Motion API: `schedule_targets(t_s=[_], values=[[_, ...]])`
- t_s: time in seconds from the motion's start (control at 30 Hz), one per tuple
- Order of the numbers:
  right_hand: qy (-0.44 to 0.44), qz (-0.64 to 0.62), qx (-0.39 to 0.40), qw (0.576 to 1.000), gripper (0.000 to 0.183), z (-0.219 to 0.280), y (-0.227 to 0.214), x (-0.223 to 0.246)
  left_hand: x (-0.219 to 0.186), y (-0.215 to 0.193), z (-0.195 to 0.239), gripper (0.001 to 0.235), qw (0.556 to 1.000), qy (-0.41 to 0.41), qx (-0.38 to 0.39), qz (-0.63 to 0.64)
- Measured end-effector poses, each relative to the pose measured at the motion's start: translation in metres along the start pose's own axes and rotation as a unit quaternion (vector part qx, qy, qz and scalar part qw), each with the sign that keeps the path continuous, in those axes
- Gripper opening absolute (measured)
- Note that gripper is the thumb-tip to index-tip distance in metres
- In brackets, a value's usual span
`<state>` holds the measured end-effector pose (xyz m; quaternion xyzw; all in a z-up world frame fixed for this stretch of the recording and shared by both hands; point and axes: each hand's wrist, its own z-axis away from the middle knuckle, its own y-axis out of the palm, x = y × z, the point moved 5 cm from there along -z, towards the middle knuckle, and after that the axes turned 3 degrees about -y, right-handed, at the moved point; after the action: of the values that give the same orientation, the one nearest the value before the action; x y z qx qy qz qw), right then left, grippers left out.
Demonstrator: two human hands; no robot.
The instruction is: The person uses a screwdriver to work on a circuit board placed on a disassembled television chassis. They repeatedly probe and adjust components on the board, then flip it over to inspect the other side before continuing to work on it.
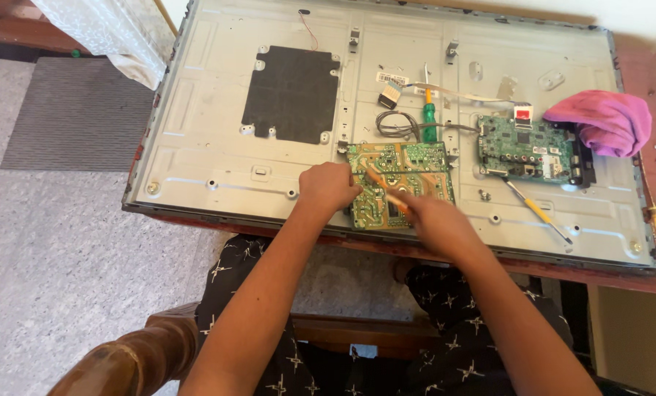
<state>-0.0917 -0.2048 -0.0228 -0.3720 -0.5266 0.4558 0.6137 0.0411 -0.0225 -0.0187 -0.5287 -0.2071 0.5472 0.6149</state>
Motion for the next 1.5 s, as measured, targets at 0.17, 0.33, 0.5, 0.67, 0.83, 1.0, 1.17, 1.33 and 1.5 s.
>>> schedule_targets(t_s=[0.17, 0.33, 0.5, 0.67, 0.83, 1.0, 1.17, 1.33, 1.5], values=[[0.149, 0.056, -0.005, 0.987, 0.056, -0.008, -0.033, -0.046, -0.001, -0.001, 0.001, 0.031, 1.000, -0.001, 0.008, 0.003], [0.097, 0.032, -0.019, 0.995, 0.055, -0.002, -0.024, -0.034, -0.001, -0.003, 0.003, 0.031, 1.000, 0.001, 0.017, 0.001], [0.081, 0.055, 0.036, 0.995, 0.048, -0.007, -0.009, -0.013, -0.001, -0.002, 0.003, 0.029, 1.000, -0.003, 0.018, -0.002], [0.183, 0.112, -0.028, 0.976, 0.060, -0.005, -0.047, -0.043, -0.002, -0.004, 0.003, 0.028, 1.000, 0.000, 0.008, 0.002], [0.102, 0.032, -0.026, 0.994, 0.056, 0.003, -0.033, -0.020, -0.001, -0.003, 0.004, 0.029, 1.000, 0.001, 0.013, 0.000], [0.065, 0.011, 0.016, 0.998, 0.049, 0.000, -0.014, -0.007, -0.001, -0.002, 0.002, 0.030, 1.000, -0.002, 0.013, -0.003], [0.172, 0.092, -0.026, 0.981, 0.052, -0.005, -0.040, -0.053, -0.002, -0.002, 0.003, 0.031, 1.000, 0.001, 0.010, -0.006], [0.122, 0.042, -0.068, 0.989, 0.054, -0.001, -0.038, -0.046, -0.002, -0.004, 0.005, 0.030, 1.000, 0.003, 0.010, -0.006], [0.068, 0.014, -0.012, 0.998, 0.054, -0.004, -0.017, -0.019, -0.001, -0.002, 0.002, 0.029, 1.000, -0.003, 0.014, -0.004]])
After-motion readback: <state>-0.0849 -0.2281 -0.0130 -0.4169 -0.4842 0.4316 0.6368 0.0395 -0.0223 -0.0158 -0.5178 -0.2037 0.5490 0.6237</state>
